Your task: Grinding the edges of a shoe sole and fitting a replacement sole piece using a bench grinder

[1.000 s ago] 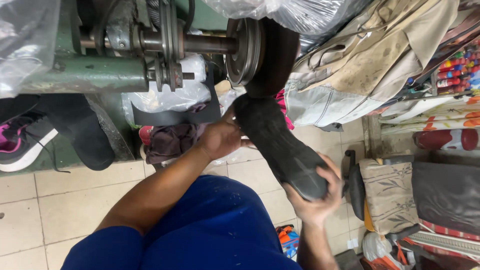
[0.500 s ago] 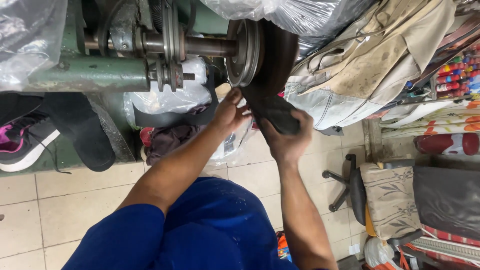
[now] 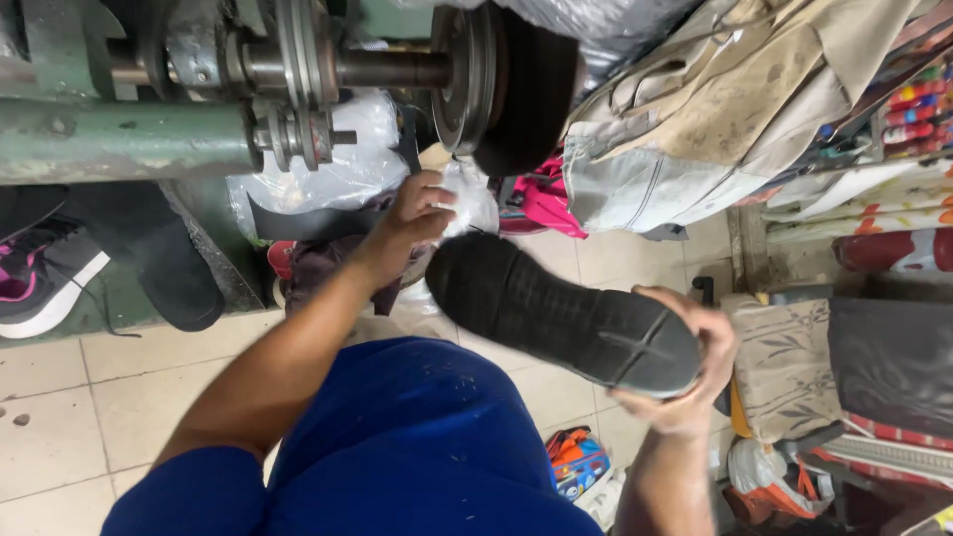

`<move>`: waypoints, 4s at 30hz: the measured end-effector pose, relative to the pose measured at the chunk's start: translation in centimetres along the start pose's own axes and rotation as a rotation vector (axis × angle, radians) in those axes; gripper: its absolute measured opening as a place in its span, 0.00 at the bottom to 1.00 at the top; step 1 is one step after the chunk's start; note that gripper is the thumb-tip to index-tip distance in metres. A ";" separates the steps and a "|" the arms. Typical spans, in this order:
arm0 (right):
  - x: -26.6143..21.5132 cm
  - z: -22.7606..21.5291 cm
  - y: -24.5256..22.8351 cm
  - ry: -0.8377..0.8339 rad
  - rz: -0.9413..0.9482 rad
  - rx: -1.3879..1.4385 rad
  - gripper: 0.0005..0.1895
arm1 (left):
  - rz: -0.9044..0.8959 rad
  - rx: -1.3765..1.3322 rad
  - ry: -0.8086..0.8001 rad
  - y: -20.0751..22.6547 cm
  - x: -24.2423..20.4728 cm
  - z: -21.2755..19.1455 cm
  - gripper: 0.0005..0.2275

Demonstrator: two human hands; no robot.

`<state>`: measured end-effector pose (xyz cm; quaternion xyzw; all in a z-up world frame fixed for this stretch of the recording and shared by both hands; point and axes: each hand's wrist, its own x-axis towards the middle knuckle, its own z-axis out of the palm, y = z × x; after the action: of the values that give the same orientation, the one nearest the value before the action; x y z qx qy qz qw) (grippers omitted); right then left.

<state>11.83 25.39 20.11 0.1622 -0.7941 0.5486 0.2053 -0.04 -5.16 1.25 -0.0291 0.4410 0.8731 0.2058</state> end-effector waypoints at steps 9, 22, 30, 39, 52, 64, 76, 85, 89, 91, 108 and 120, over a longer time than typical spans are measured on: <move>-1.3 8.2 16.5 0.052 0.548 0.942 0.30 | -0.274 0.047 -0.505 2.3 -7.9 4.6 0.46; 4.0 17.5 23.9 0.091 0.882 1.024 0.20 | -0.068 -0.086 0.181 3.1 -4.8 9.1 0.37; 2.4 18.6 27.9 0.220 1.066 1.004 0.16 | -0.041 -0.068 0.272 4.5 -6.5 8.9 0.29; -1.6 12.5 26.2 0.119 0.974 1.227 0.17 | -0.036 0.538 -0.117 7.2 -14.1 11.6 0.52; 4.8 14.1 12.4 -0.064 0.883 1.264 0.24 | -0.118 0.593 0.188 2.5 1.2 11.1 0.43; 1.3 14.4 16.7 -0.001 0.848 1.122 0.26 | -0.060 0.617 -0.091 10.2 -12.8 12.8 0.49; 1.3 15.5 31.6 0.219 0.855 0.730 0.19 | 0.006 0.285 0.154 3.8 -6.5 8.5 0.41; 2.1 10.6 18.8 0.157 0.489 0.556 0.35 | -0.182 0.024 -0.090 7.9 -3.7 0.6 0.34; -0.3 7.0 11.6 0.119 0.323 0.454 0.47 | -0.113 -0.405 -0.067 1.1 -0.7 -5.3 0.29; 0.0 7.5 8.3 0.122 0.259 0.412 0.51 | -0.056 -0.562 -0.080 -1.6 0.4 -5.6 0.28; 3.0 14.8 9.1 0.256 0.127 -0.036 0.48 | -0.089 -1.007 0.288 1.9 6.6 0.4 0.10; -7.5 8.3 0.1 0.220 0.041 -0.204 0.48 | -0.001 -0.736 -0.428 2.0 -1.8 4.5 0.29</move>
<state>17.01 17.83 13.67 0.0630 -0.8216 0.4835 0.2952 1.41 -3.34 5.94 0.0813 0.0471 0.9586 0.2689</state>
